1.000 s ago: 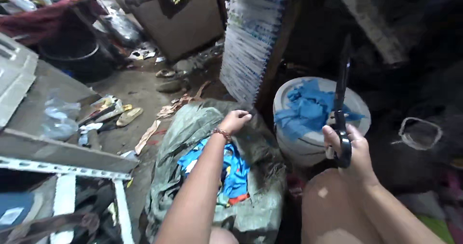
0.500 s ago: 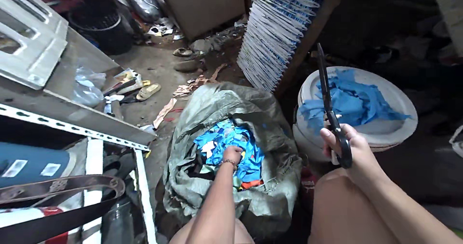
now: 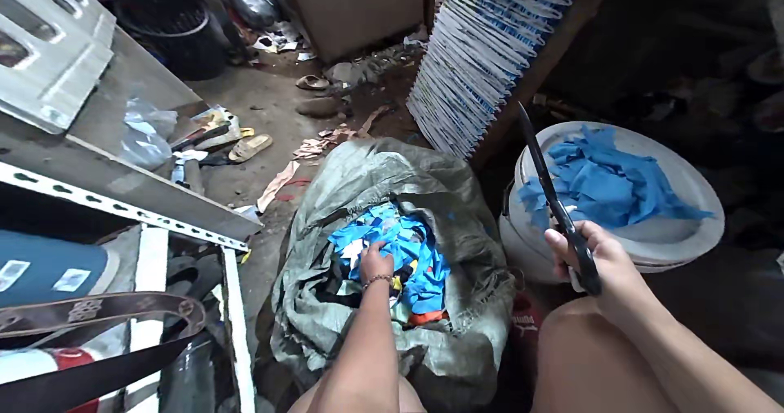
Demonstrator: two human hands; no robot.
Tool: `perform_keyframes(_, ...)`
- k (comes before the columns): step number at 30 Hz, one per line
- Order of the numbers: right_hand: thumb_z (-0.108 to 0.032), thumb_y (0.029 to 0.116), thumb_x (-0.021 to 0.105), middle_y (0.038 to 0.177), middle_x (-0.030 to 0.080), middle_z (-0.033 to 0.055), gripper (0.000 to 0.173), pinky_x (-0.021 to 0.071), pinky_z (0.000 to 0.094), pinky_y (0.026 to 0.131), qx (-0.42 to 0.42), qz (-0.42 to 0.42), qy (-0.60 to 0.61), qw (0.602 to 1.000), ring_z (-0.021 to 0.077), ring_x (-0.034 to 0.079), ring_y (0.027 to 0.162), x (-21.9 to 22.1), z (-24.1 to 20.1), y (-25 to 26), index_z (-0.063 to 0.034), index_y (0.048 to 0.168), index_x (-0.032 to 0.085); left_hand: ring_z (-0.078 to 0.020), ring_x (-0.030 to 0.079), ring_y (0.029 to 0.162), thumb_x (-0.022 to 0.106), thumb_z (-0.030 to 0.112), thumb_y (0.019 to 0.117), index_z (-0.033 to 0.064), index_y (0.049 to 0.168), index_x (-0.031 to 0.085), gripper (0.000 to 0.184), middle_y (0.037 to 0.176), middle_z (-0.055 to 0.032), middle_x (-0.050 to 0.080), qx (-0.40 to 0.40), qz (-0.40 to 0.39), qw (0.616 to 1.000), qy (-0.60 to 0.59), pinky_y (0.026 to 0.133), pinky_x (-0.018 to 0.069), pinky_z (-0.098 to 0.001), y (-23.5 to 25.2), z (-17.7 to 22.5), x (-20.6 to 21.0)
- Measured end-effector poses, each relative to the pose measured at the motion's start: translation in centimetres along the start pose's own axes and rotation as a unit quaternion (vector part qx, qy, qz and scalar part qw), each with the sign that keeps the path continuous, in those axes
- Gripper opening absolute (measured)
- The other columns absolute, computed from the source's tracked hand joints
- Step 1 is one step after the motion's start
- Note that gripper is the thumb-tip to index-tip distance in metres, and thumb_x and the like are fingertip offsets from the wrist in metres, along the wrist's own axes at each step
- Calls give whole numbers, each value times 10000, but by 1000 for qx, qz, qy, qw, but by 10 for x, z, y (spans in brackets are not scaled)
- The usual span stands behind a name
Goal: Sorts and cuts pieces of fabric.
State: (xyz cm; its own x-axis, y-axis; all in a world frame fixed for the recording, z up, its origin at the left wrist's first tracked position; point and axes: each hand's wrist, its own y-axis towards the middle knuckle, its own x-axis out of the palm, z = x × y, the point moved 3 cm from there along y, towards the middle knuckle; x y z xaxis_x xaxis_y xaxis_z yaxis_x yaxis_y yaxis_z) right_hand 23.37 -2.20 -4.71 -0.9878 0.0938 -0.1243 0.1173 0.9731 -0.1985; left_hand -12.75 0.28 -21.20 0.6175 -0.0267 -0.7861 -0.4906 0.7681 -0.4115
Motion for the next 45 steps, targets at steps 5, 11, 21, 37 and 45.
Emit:
perform_keyframes(5, -224, 957, 671, 697, 630, 26, 228, 553, 237, 500, 12, -2, 5, 1000, 102, 620, 524, 0, -2, 0, -32, 1036, 577, -396, 488, 1350, 583, -19, 904, 103, 1307, 675, 432, 1448, -184, 546, 67, 16, 994, 82, 1110, 394, -547, -8, 16, -8)
perform_keyframes(11, -213, 930, 703, 732, 631, 40, 266, 557, 257, 513, 34, -10, -6, 999, 115, 618, 539, 3, -2, -1, -22, 1063, 573, -360, 432, 1420, 487, 42, 989, 176, 1375, 641, 437, 1468, -77, 569, 195, -152, 942, 227, 1120, 362, -601, 0, 56, 18)
perform_keyframes(21, -249, 914, 738, 790, 644, 43, 315, 572, 272, 572, 46, -36, -41, 997, 118, 639, 604, -1, -5, -1, -37, 1082, 576, -391, 498, 1364, 640, 361, 979, 173, 1430, 569, 494, 1416, -175, 590, 129, -241, 884, 380, 1119, 312, -672, 11, 61, 18)
perform_keyframes(37, -217, 949, 719, 769, 636, 66, 292, 573, 286, 575, 74, -57, -22, 995, 139, 634, 585, 0, -4, -2, -19, 1090, 557, -280, 614, 1048, 694, 253, 981, -66, 1150, 646, 364, 1133, -215, 648, 134, -276, 950, 62, 980, 474, -475, 10, 58, -76)
perform_keyframes(45, -251, 1037, 613, 721, 594, 35, 266, 541, 244, 569, 180, -129, -38, 974, 106, 602, 565, 14, -5, 1, -5, 1112, 543, -97, 626, 636, 473, 152, 1084, 28, 994, 600, 198, 753, -28, 634, 100, -177, 928, -311, 613, 552, -253, -34, 58, -147)
